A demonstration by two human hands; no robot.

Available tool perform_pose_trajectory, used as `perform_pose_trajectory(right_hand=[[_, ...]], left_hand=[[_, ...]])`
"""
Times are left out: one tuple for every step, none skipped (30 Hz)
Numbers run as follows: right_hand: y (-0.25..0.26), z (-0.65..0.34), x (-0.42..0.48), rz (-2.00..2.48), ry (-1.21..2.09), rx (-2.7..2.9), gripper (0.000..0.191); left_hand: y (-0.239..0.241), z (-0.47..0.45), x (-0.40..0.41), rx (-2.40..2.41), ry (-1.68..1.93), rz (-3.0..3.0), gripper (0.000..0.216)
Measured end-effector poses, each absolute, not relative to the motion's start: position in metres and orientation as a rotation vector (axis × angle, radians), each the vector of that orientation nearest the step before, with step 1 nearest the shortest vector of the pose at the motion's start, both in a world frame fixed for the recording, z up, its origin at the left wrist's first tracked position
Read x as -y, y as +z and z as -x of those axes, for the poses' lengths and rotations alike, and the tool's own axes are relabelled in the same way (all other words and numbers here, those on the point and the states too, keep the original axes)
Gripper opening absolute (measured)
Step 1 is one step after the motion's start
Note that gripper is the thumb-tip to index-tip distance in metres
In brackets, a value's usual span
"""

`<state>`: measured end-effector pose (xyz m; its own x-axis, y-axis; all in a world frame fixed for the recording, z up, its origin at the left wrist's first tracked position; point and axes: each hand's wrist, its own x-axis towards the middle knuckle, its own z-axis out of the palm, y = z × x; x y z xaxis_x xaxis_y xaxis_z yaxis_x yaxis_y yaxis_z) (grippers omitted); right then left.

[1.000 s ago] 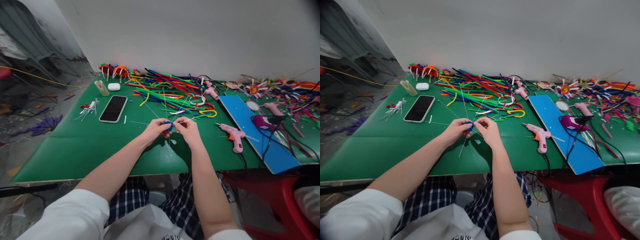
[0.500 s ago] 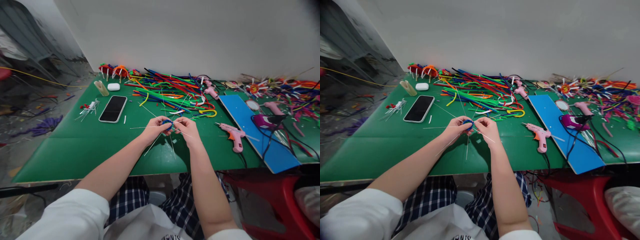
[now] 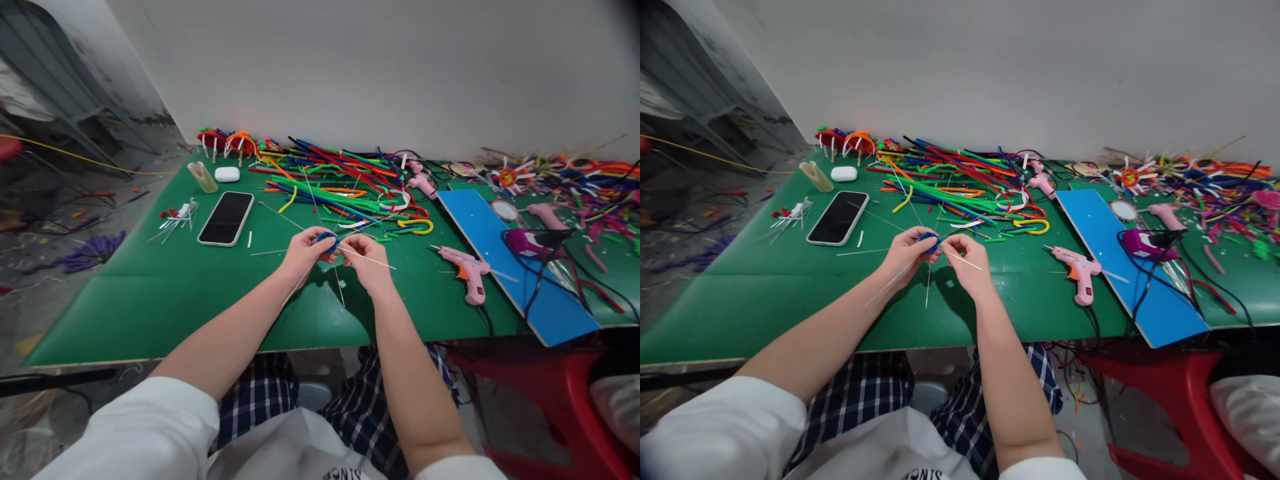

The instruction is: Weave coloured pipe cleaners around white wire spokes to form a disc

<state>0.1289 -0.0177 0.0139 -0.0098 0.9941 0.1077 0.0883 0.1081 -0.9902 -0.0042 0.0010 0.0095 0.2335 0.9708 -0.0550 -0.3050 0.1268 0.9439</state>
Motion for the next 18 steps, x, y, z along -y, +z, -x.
perform_pose_trajectory(right_hand=[[0.0146,-0.1281,0.0181,1.194,1.087,1.329,0.02],[0.0153,-0.1274,0.0186,1.199,1.087,1.331,0.02],[0.0159,-0.1268,0.019,1.204,1.089,1.333,0.02],[0.0164,-0.1263,0.0194,1.208,1.09,1.333,0.02],[0.0166,-0.1258,0.0197,1.21,1.094,1.328,0.02],[0.0165,-0.1253,0.0199,1.207,1.1,1.322,0.02],[0.0161,-0.1247,0.02,1.202,1.109,1.313,0.02],[0.0154,-0.1241,0.02,1.195,1.119,1.299,0.02],[0.0146,-0.1235,0.0198,1.187,1.129,1.28,0.02],[0.0137,-0.1229,0.0196,1.178,1.139,1.258,0.02],[0.0129,-0.1223,0.0194,1.172,1.149,1.238,0.021],[0.0123,-0.1218,0.0191,1.169,1.158,1.22,0.021],[0.0118,-0.1215,0.0189,1.169,1.167,1.207,0.021],[0.0115,-0.1213,0.0187,1.173,1.177,1.201,0.021],[0.0112,-0.1211,0.0186,1.179,1.189,1.203,0.021],[0.0111,-0.121,0.0186,1.185,1.199,1.208,0.022],[0.0109,-0.1209,0.0186,1.192,1.208,1.214,0.023],[0.0107,-0.1207,0.0187,1.197,1.211,1.222,0.025]], left_hand=[[0.0098,0.0042,-0.001,-0.864,1.125,-1.004,0.027],[0.01,0.0042,-0.0009,-0.872,1.132,-1.005,0.027],[0.0102,0.0041,-0.0009,-0.877,1.137,-1.005,0.028],[0.0104,0.004,-0.0008,-0.878,1.14,-1.004,0.028],[0.0106,0.0039,-0.0008,-0.877,1.143,-1.002,0.028],[0.0107,0.0037,-0.0008,-0.876,1.145,-0.999,0.028],[0.0108,0.0036,-0.0008,-0.874,1.149,-0.996,0.028],[0.0108,0.0034,-0.0008,-0.873,1.153,-0.993,0.028],[0.0108,0.0033,-0.0008,-0.873,1.155,-0.99,0.027],[0.0108,0.0031,-0.0008,-0.872,1.156,-0.988,0.027],[0.0109,0.003,-0.0008,-0.871,1.154,-0.986,0.026],[0.0109,0.0029,-0.0007,-0.87,1.151,-0.986,0.026],[0.011,0.0029,-0.0007,-0.87,1.147,-0.985,0.026],[0.011,0.003,-0.0008,-0.871,1.141,-0.984,0.027],[0.0109,0.003,-0.0009,-0.871,1.135,-0.983,0.027],[0.0107,0.0031,-0.0011,-0.872,1.129,-0.982,0.027],[0.0103,0.0032,-0.0014,-0.873,1.125,-0.982,0.027],[0.0097,0.0032,-0.0018,-0.872,1.121,-0.984,0.026]])
